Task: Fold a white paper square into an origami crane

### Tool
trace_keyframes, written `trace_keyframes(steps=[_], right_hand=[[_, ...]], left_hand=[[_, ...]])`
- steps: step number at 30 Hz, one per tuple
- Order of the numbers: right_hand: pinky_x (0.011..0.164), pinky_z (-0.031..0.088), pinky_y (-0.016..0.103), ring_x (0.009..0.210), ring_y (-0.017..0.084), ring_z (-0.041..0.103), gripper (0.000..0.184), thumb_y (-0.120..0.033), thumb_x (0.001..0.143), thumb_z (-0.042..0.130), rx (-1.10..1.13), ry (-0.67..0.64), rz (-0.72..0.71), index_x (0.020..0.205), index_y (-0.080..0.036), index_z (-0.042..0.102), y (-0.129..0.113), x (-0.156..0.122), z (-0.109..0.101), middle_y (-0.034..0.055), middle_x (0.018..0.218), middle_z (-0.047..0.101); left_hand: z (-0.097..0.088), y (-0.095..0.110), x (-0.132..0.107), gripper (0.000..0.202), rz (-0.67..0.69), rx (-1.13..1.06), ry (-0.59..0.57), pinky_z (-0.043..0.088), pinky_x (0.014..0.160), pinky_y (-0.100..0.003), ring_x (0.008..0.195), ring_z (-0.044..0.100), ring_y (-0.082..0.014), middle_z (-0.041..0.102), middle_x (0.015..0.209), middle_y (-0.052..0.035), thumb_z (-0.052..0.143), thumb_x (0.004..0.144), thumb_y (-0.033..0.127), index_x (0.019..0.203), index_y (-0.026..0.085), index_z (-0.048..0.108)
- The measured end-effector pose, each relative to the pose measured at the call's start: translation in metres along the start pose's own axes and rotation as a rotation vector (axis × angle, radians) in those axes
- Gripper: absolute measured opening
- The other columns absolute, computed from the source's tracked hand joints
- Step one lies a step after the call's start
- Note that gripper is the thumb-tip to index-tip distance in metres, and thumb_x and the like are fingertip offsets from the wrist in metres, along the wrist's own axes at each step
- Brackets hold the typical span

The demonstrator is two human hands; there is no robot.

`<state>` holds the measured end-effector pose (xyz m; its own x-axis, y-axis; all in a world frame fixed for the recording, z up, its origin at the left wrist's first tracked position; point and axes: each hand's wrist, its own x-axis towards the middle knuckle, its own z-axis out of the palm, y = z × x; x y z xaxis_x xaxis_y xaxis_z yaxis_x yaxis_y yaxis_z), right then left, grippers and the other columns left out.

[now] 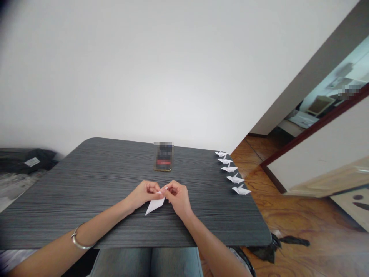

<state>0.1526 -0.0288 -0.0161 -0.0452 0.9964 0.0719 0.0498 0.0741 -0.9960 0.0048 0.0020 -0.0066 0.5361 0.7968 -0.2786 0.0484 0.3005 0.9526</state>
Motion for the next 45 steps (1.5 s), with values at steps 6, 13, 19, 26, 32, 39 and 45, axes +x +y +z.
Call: trace_keyframes(steps=[6, 13, 19, 26, 32, 39, 45], right_hand=[[0.039, 0.032, 0.018, 0.046, 0.007, 0.045, 0.014, -0.026, 0.073, 0.058, 0.007, 0.017, -0.047, 0.065, -0.015, 0.062, 0.0017, -0.0017, -0.0028, -0.0027, 0.056, 0.048], [0.038, 0.031, 0.018, 0.042, 0.006, 0.04, 0.026, -0.03, 0.079, 0.05, -0.002, 0.042, -0.061, 0.064, -0.015, 0.063, -0.0032, -0.0017, -0.0031, -0.0021, 0.053, 0.049], [0.037, 0.033, 0.017, 0.046, 0.008, 0.047, 0.023, -0.034, 0.076, 0.053, 0.077, 0.029, 0.014, 0.073, -0.014, 0.064, -0.0015, 0.0005, -0.0031, 0.0001, 0.056, 0.055], [0.036, 0.031, 0.016, 0.037, 0.006, 0.04, 0.019, -0.03, 0.072, 0.058, -0.006, 0.068, 0.044, 0.06, -0.014, 0.058, 0.0012, -0.0007, -0.0032, -0.0037, 0.044, 0.05], [0.034, 0.029, 0.017, 0.034, 0.005, 0.038, 0.024, -0.032, 0.073, 0.055, 0.001, 0.061, 0.056, 0.057, -0.015, 0.054, -0.0007, -0.0008, -0.0005, -0.0046, 0.041, 0.048], [0.035, 0.031, 0.017, 0.035, 0.006, 0.04, 0.021, -0.033, 0.072, 0.056, -0.034, 0.101, 0.062, 0.06, -0.015, 0.054, -0.0034, -0.0008, -0.0011, -0.0046, 0.044, 0.049], [0.035, 0.03, 0.017, 0.035, 0.005, 0.037, 0.022, -0.034, 0.072, 0.056, -0.067, 0.062, 0.053, 0.061, -0.015, 0.054, -0.0028, -0.0007, -0.0016, -0.0055, 0.042, 0.046]], left_hand=[[0.0015, 0.0024, -0.0004, 0.024, -0.022, 0.007, -0.012, 0.029, 0.043, -0.017, 0.041, 0.046, -0.0057, 0.061, 0.05, 0.0008, 0.073, 0.052, 0.028, 0.06, 0.01, 0.06], [0.0026, 0.0034, -0.0009, 0.029, -0.009, -0.058, -0.002, 0.027, 0.042, -0.017, 0.04, 0.044, -0.0048, 0.057, 0.047, 0.0021, 0.072, 0.053, 0.033, 0.057, 0.01, 0.056], [0.0019, 0.0033, -0.0011, 0.033, -0.02, -0.08, 0.041, 0.021, 0.038, -0.016, 0.036, 0.038, -0.0034, 0.054, 0.045, 0.0032, 0.07, 0.056, 0.039, 0.057, 0.01, 0.053], [0.0036, 0.0061, -0.0023, 0.032, 0.015, -0.063, 0.014, 0.022, 0.039, -0.016, 0.038, 0.039, -0.0034, 0.054, 0.045, 0.003, 0.07, 0.056, 0.036, 0.055, 0.011, 0.052], [0.0031, 0.0042, -0.0011, 0.03, 0.045, -0.021, 0.006, 0.023, 0.04, -0.016, 0.039, 0.039, -0.0039, 0.054, 0.046, 0.0032, 0.071, 0.055, 0.034, 0.055, 0.011, 0.051], [0.0025, 0.0019, -0.0004, 0.034, 0.105, 0.072, 0.054, 0.021, 0.039, -0.017, 0.038, 0.035, -0.0045, 0.048, 0.044, 0.0045, 0.059, 0.066, 0.043, 0.057, 0.011, 0.053], [0.0022, 0.0013, -0.0006, 0.034, 0.196, 0.2, 0.1, 0.022, 0.04, -0.017, 0.04, 0.034, -0.0051, 0.046, 0.043, 0.0046, 0.055, 0.07, 0.042, 0.057, 0.011, 0.052]])
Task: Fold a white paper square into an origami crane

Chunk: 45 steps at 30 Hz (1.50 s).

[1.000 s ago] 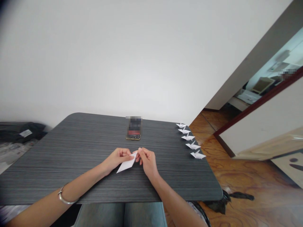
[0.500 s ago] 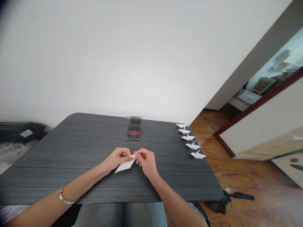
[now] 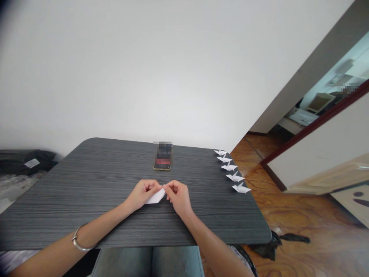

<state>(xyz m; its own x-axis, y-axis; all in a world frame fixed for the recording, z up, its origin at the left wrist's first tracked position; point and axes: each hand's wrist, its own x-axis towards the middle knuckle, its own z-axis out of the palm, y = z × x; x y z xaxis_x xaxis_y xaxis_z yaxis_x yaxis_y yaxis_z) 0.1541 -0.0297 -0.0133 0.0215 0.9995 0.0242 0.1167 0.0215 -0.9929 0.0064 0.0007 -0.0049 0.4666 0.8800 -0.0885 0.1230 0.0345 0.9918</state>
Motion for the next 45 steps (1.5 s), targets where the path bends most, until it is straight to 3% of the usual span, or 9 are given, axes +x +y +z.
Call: trace_keyframes(steps=[5, 7, 10, 21, 28, 31, 34, 39, 45], right_hand=[[0.035, 0.027, 0.018, 0.034, 0.006, 0.035, 0.023, -0.036, 0.072, 0.056, 0.021, 0.098, -0.007, 0.061, -0.016, 0.053, -0.0022, 0.0005, -0.0031, -0.0055, 0.04, 0.046], [0.035, 0.026, 0.018, 0.034, 0.006, 0.035, 0.023, -0.036, 0.072, 0.056, 0.026, 0.116, -0.009, 0.062, -0.016, 0.053, -0.0036, 0.0004, -0.0038, -0.0055, 0.041, 0.046], [0.037, 0.026, 0.019, 0.037, 0.007, 0.035, 0.022, -0.036, 0.072, 0.056, 0.023, 0.102, -0.022, 0.062, -0.017, 0.054, -0.0047, 0.0001, -0.0036, -0.0055, 0.044, 0.045], [0.043, 0.025, 0.021, 0.041, 0.008, 0.032, 0.026, -0.031, 0.077, 0.051, 0.014, 0.053, -0.101, 0.055, -0.018, 0.051, -0.0041, 0.0003, -0.0041, -0.0058, 0.046, 0.039], [0.038, 0.024, 0.021, 0.038, 0.008, 0.035, 0.04, -0.042, 0.083, 0.039, 0.083, 0.042, -0.041, 0.059, -0.015, 0.056, -0.0007, 0.0012, -0.0034, -0.0023, 0.045, 0.046], [0.037, 0.024, 0.02, 0.039, 0.007, 0.038, 0.033, -0.043, 0.08, 0.044, 0.1, 0.029, -0.035, 0.071, -0.015, 0.06, -0.0013, 0.0014, -0.0035, -0.0024, 0.05, 0.048], [0.038, 0.027, 0.02, 0.038, 0.007, 0.036, 0.023, -0.038, 0.073, 0.056, 0.041, 0.023, -0.05, 0.063, -0.017, 0.056, -0.0023, 0.0008, -0.0038, -0.0056, 0.044, 0.043], [0.039, 0.027, 0.02, 0.037, 0.007, 0.035, 0.033, -0.038, 0.08, 0.047, 0.032, 0.058, -0.067, 0.056, -0.016, 0.053, -0.0018, 0.0006, -0.0042, -0.0042, 0.041, 0.044], [0.034, 0.025, 0.018, 0.04, 0.006, 0.041, 0.029, -0.041, 0.08, 0.045, 0.162, 0.122, -0.045, 0.073, -0.015, 0.056, 0.0014, 0.0032, -0.0048, -0.0015, 0.058, 0.052]], left_hand=[[-0.0004, 0.0015, 0.0004, 0.045, -0.029, -0.156, -0.105, 0.031, 0.044, -0.019, 0.045, 0.044, -0.0083, 0.056, 0.052, -0.0009, 0.041, 0.077, 0.049, 0.068, 0.01, 0.061], [-0.0001, 0.0018, 0.0007, 0.043, -0.08, -0.208, -0.14, 0.034, 0.046, -0.019, 0.046, 0.048, -0.0097, 0.06, 0.055, -0.0026, 0.047, 0.073, 0.051, 0.068, 0.01, 0.06], [0.0003, 0.0015, 0.0007, 0.035, -0.091, -0.163, -0.104, 0.032, 0.044, -0.018, 0.043, 0.046, -0.0081, 0.059, 0.051, -0.0008, 0.059, 0.066, 0.046, 0.064, 0.011, 0.057], [0.0007, 0.0062, -0.0037, 0.031, 0.018, 0.069, -0.032, 0.022, 0.042, -0.018, 0.041, 0.033, -0.0058, 0.046, 0.044, 0.004, 0.053, 0.072, 0.039, 0.058, 0.011, 0.054], [-0.0008, 0.0046, -0.0032, 0.031, -0.023, 0.001, -0.032, 0.025, 0.042, -0.018, 0.041, 0.036, -0.0065, 0.048, 0.045, 0.0033, 0.054, 0.07, 0.041, 0.059, 0.012, 0.053], [-0.0012, 0.0045, -0.0027, 0.031, -0.032, -0.016, -0.027, 0.025, 0.042, -0.018, 0.041, 0.037, -0.0068, 0.049, 0.045, 0.0031, 0.054, 0.07, 0.041, 0.06, 0.012, 0.053], [-0.0007, 0.0062, -0.0031, 0.032, -0.019, 0.02, -0.025, 0.025, 0.042, -0.018, 0.041, 0.037, -0.0067, 0.049, 0.044, 0.0029, 0.054, 0.07, 0.041, 0.058, 0.012, 0.054], [0.001, 0.008, -0.0039, 0.032, -0.013, -0.002, -0.047, 0.03, 0.043, -0.018, 0.042, 0.04, -0.0071, 0.051, 0.047, 0.0023, 0.053, 0.071, 0.041, 0.059, 0.011, 0.055], [-0.0012, 0.0024, -0.0009, 0.03, 0.021, -0.051, 0.024, 0.039, 0.046, -0.019, 0.047, 0.044, -0.0089, 0.05, 0.051, 0.0016, 0.053, 0.072, 0.04, 0.061, 0.011, 0.056]])
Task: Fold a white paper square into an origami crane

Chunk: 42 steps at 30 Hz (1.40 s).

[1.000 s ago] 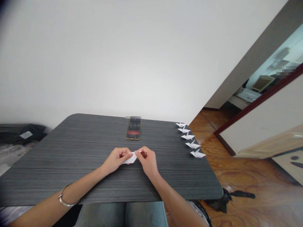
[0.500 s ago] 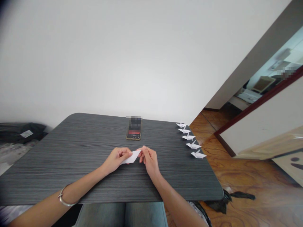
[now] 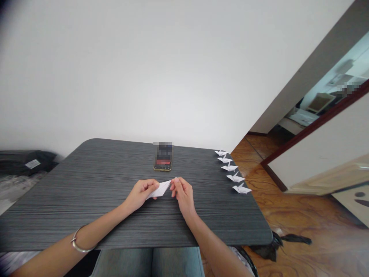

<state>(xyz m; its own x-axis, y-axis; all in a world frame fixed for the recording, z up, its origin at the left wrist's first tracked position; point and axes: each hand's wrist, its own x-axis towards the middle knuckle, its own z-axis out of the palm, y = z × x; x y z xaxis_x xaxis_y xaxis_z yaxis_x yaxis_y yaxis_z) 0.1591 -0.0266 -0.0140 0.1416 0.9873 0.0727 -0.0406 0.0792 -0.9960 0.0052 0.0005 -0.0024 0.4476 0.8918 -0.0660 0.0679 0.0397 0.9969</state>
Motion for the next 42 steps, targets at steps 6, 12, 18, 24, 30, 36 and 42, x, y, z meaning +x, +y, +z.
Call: trace_keyframes(steps=[6, 12, 18, 24, 30, 36, 42], right_hand=[[0.034, 0.029, 0.017, 0.044, 0.008, 0.047, 0.033, -0.033, 0.065, 0.064, -0.017, -0.054, 0.023, 0.092, -0.019, 0.05, 0.002, 0.001, 0.002, -0.0043, 0.063, 0.053], [0.037, 0.029, 0.019, 0.038, 0.007, 0.039, 0.025, -0.037, 0.072, 0.057, -0.073, -0.05, 0.024, 0.059, -0.018, 0.049, -0.001, -0.001, 0.001, -0.0054, 0.045, 0.048], [0.038, 0.028, 0.019, 0.039, 0.007, 0.04, 0.021, -0.033, 0.074, 0.056, -0.082, 0.024, -0.017, 0.063, -0.017, 0.051, 0.0, -0.001, 0.0, -0.005, 0.045, 0.049], [0.037, 0.027, 0.018, 0.039, 0.006, 0.04, 0.02, -0.033, 0.077, 0.053, -0.038, 0.065, -0.027, 0.066, -0.016, 0.053, 0.001, 0.001, -0.002, -0.0047, 0.047, 0.049], [0.037, 0.029, 0.017, 0.049, 0.009, 0.049, 0.017, -0.031, 0.071, 0.059, -0.044, -0.146, 0.022, 0.077, -0.016, 0.057, 0.0, -0.001, 0.001, -0.0006, 0.063, 0.057], [0.039, 0.032, 0.017, 0.05, 0.009, 0.05, 0.012, -0.028, 0.072, 0.056, -0.08, -0.188, 0.016, 0.074, -0.016, 0.057, -0.003, -0.004, 0.004, -0.0005, 0.06, 0.058], [0.037, 0.031, 0.016, 0.049, 0.009, 0.049, 0.01, -0.025, 0.073, 0.053, -0.07, -0.181, 0.036, 0.073, -0.016, 0.056, -0.003, -0.003, 0.003, -0.0002, 0.063, 0.058]], left_hand=[[-0.001, -0.003, 0.001, 0.032, 0.016, -0.011, -0.008, 0.044, 0.047, -0.019, 0.053, 0.047, -0.0099, 0.052, 0.056, 0.0006, 0.052, 0.073, 0.041, 0.065, 0.011, 0.058], [0.0, -0.006, 0.001, 0.03, -0.051, -0.076, -0.067, 0.045, 0.048, -0.02, 0.056, 0.056, -0.012, 0.062, 0.062, -0.0025, 0.06, 0.068, 0.039, 0.077, 0.011, 0.06], [0.002, -0.006, 0.002, 0.033, -0.158, -0.172, -0.093, 0.046, 0.048, -0.02, 0.053, 0.06, -0.0117, 0.066, 0.063, -0.006, 0.064, 0.062, 0.041, 0.067, 0.009, 0.057], [0.0, -0.009, 0.004, 0.033, -0.149, -0.2, -0.091, 0.046, 0.049, -0.019, 0.058, 0.06, -0.0122, 0.066, 0.066, -0.0066, 0.061, 0.066, 0.042, 0.069, 0.009, 0.058], [-0.004, -0.004, 0.004, 0.028, -0.122, -0.309, -0.012, 0.044, 0.049, -0.016, 0.057, 0.056, -0.0091, 0.064, 0.065, -0.005, 0.058, 0.072, 0.037, 0.07, 0.009, 0.058], [-0.004, -0.004, 0.004, 0.028, -0.131, -0.328, -0.047, 0.042, 0.047, -0.016, 0.053, 0.054, -0.0081, 0.062, 0.061, -0.004, 0.058, 0.071, 0.038, 0.067, 0.01, 0.057], [-0.003, -0.013, 0.006, 0.03, -0.101, -0.239, -0.079, 0.041, 0.046, -0.017, 0.053, 0.055, -0.0094, 0.062, 0.06, -0.0039, 0.058, 0.07, 0.04, 0.065, 0.01, 0.059]])
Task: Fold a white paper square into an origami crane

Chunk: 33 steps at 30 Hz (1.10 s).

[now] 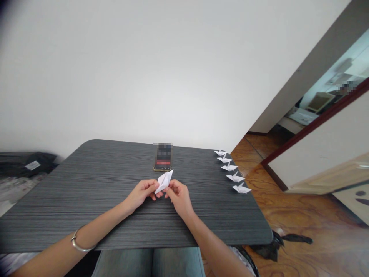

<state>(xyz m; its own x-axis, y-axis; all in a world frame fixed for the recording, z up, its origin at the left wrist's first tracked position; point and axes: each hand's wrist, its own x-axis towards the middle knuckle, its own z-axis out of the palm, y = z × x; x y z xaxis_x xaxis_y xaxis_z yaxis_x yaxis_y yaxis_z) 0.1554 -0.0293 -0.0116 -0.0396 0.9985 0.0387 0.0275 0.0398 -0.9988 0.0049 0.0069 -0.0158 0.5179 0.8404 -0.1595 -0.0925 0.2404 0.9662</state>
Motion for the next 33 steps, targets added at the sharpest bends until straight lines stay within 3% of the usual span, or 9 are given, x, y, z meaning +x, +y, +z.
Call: trace_keyframes(steps=[4, 10, 19, 25, 33], right_hand=[[0.036, 0.031, 0.016, 0.047, 0.008, 0.049, 0.01, -0.024, 0.073, 0.05, 0.039, 0.007, -0.004, 0.069, -0.016, 0.054, 0.001, 0.001, -0.001, -0.0013, 0.059, 0.057], [0.036, 0.029, 0.016, 0.043, 0.007, 0.047, 0.011, -0.02, 0.07, 0.051, -0.011, 0.029, 0.017, 0.06, -0.016, 0.051, 0.0, 0.001, 0.0, -0.0031, 0.052, 0.054], [0.034, 0.03, 0.017, 0.04, 0.007, 0.044, 0.033, -0.041, 0.081, 0.042, 0.017, -0.046, -0.03, 0.063, -0.016, 0.051, 0.001, -0.001, 0.002, -0.0008, 0.053, 0.054], [0.034, 0.028, 0.017, 0.037, 0.006, 0.041, 0.031, -0.04, 0.074, 0.053, -0.049, -0.062, 0.009, 0.056, -0.016, 0.05, 0.0, 0.0, 0.001, -0.0028, 0.046, 0.051], [0.038, 0.027, 0.018, 0.035, 0.006, 0.037, 0.029, -0.035, 0.075, 0.053, -0.022, 0.049, -0.015, 0.053, -0.016, 0.048, 0.0, -0.001, -0.001, -0.0047, 0.041, 0.047]], left_hand=[[0.0, -0.003, 0.0, 0.031, 0.033, 0.084, -0.035, 0.04, 0.046, -0.018, 0.053, 0.053, -0.0098, 0.061, 0.06, -0.0037, 0.056, 0.071, 0.041, 0.065, 0.01, 0.059], [0.003, 0.003, -0.001, 0.025, 0.114, 0.067, 0.034, 0.04, 0.05, -0.018, 0.053, 0.049, -0.0085, 0.056, 0.059, 0.0003, 0.057, 0.072, 0.036, 0.071, 0.011, 0.057], [0.004, 0.01, -0.003, 0.03, 0.177, 0.128, 0.099, 0.029, 0.045, -0.018, 0.044, 0.037, -0.0057, 0.046, 0.047, 0.005, 0.056, 0.072, 0.038, 0.059, 0.013, 0.045], [0.008, 0.009, -0.006, 0.03, 0.183, 0.265, 0.119, 0.023, 0.042, -0.018, 0.043, 0.031, -0.0052, 0.038, 0.047, 0.0067, 0.053, 0.074, 0.039, 0.06, 0.014, 0.043], [0.007, 0.001, -0.003, 0.024, 0.159, 0.091, -0.064, 0.035, 0.049, -0.019, 0.051, 0.044, -0.007, 0.049, 0.059, 0.0037, 0.059, 0.071, 0.033, 0.08, 0.013, 0.049]])
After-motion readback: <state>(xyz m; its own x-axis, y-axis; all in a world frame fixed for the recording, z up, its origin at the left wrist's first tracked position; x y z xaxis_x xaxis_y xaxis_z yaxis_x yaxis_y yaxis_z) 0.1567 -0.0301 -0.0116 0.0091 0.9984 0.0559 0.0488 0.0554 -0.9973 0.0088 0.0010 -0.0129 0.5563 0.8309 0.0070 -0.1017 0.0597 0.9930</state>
